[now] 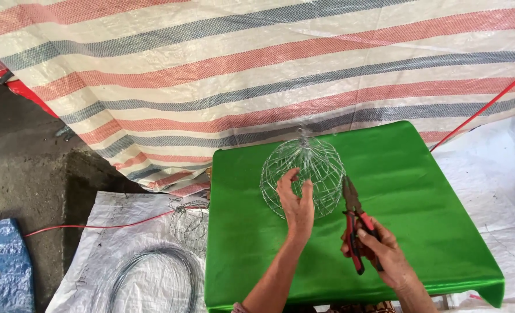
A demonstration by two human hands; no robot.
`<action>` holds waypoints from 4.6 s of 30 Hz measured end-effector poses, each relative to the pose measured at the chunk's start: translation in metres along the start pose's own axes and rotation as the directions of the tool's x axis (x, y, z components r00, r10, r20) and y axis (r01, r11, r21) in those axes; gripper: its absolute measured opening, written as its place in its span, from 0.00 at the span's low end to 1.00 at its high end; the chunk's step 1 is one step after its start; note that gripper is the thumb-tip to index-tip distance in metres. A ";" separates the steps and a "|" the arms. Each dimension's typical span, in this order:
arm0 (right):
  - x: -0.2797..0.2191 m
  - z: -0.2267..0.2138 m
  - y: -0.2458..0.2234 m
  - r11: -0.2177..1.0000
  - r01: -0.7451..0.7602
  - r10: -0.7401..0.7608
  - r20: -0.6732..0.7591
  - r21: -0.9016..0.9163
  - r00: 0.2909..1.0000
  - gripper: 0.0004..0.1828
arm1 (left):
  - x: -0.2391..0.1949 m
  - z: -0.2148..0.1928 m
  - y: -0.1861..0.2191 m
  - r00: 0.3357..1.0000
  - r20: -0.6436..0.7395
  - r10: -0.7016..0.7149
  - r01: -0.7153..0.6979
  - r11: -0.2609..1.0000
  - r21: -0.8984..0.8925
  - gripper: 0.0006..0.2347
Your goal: Using wire cutters to trim excess protruding wires from a wire mesh spherical frame
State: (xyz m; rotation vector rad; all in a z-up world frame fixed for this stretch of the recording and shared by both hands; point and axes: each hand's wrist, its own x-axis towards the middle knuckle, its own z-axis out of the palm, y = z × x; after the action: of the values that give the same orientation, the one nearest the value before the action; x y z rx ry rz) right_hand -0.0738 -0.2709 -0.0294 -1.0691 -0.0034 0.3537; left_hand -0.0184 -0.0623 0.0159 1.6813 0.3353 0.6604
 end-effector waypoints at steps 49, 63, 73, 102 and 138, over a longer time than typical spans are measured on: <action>0.005 0.086 -0.053 0.919 -0.262 0.218 -0.174 -0.294 0.960 0.17 | 0.095 -0.004 -0.008 0.799 0.354 0.486 -0.598 0.701 0.388 0.31; 0.013 0.080 -0.073 0.910 -0.314 0.294 -0.112 -0.272 0.949 0.19 | 0.091 -0.010 0.000 0.815 0.375 0.442 -0.570 0.729 0.380 0.31; 0.020 0.063 -0.064 0.884 -0.262 0.266 -0.046 -0.387 0.963 0.19 | 0.093 -0.008 -0.002 0.813 0.397 0.426 -0.569 0.726 0.385 0.32; -0.037 0.093 -0.067 0.920 -0.368 0.328 -0.248 -0.136 0.912 0.23 | 0.098 -0.005 -0.010 0.831 0.395 0.391 -0.544 0.719 0.432 0.36; -0.009 0.120 -0.050 0.945 -0.320 0.306 -0.158 -0.073 0.939 0.24 | 0.096 -0.015 0.012 0.830 0.487 0.271 -0.483 0.786 0.387 0.40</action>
State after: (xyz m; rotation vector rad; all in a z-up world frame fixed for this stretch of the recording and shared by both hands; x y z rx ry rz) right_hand -0.0889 -0.1922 0.0734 -1.1929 0.2853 0.5678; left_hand 0.0472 0.0005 0.0516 2.3747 -0.1762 0.5179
